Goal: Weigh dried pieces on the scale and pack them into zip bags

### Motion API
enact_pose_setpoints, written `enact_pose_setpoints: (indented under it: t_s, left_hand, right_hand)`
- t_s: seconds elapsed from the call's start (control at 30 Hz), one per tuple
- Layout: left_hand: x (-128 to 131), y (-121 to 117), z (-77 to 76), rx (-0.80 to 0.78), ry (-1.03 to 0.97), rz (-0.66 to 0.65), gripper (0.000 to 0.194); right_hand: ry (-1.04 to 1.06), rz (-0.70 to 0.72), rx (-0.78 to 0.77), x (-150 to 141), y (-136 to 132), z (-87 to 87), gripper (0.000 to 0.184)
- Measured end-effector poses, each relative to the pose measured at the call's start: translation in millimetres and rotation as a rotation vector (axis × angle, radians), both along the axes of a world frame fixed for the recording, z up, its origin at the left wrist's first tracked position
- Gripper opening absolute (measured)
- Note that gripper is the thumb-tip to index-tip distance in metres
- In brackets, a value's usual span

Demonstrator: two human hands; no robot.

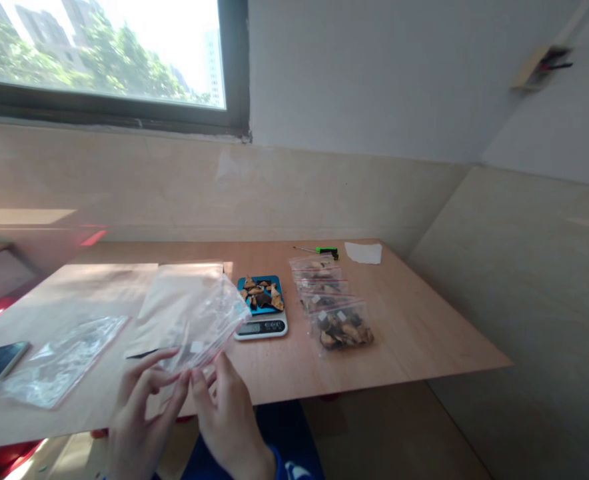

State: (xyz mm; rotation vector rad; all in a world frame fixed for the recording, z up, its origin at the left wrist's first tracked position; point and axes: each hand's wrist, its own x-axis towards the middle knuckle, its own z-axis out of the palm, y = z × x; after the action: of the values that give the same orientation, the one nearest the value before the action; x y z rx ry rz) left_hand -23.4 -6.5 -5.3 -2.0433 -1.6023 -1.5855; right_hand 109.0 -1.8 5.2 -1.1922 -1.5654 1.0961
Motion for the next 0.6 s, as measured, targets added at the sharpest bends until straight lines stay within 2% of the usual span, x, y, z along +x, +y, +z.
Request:
enact_pose_setpoints:
  t_s: [0.07,0.13,0.23,0.3,0.33,0.4,0.5,0.6]
  left_hand:
    - [12.3,-3.1,-4.9,-0.028,-0.021,-0.049,0.012]
    - [18.0,-1.7,-4.2,-0.023,-0.147,-0.09,0.014]
    - [18.2,9.4,6.8,0.092,-0.433,-0.049,0.021]
    - [14.3,19.3,14.6,0.151,-0.519,0.001,0.024]
    - [11.5,23.5,16.6,0.152,-0.517,-0.017,0.024]
    - [5.3,28.4,15.8,0.107,-0.471,-0.123,0.02]
    - [-2.0,26.0,8.1,-0.03,-0.372,-0.273,0.008]
    - [-1.9,19.9,4.1,-0.167,-0.188,-0.403,0.037]
  right_hand:
    - [0.017,0.009,-0.042,0.0,0.2,-6.9,0.037]
    - [0.02,-0.007,-0.11,5.5,0.5,-15.4,0.042]
    - [0.034,0.008,-0.265,17.6,1.2,-27.4,0.047]
    - [0.059,0.098,-0.337,25.9,2.1,-30.8,0.048]
    - [0.072,0.146,-0.357,29.7,2.9,-30.1,0.048]
    - [0.061,0.205,-0.353,36.9,5.1,-23.4,0.048]
    - [-0.051,0.213,-0.289,45.9,9.8,-4.2,0.047]
    - [-0.129,0.295,-0.23,52.5,15.2,15.5,0.041]
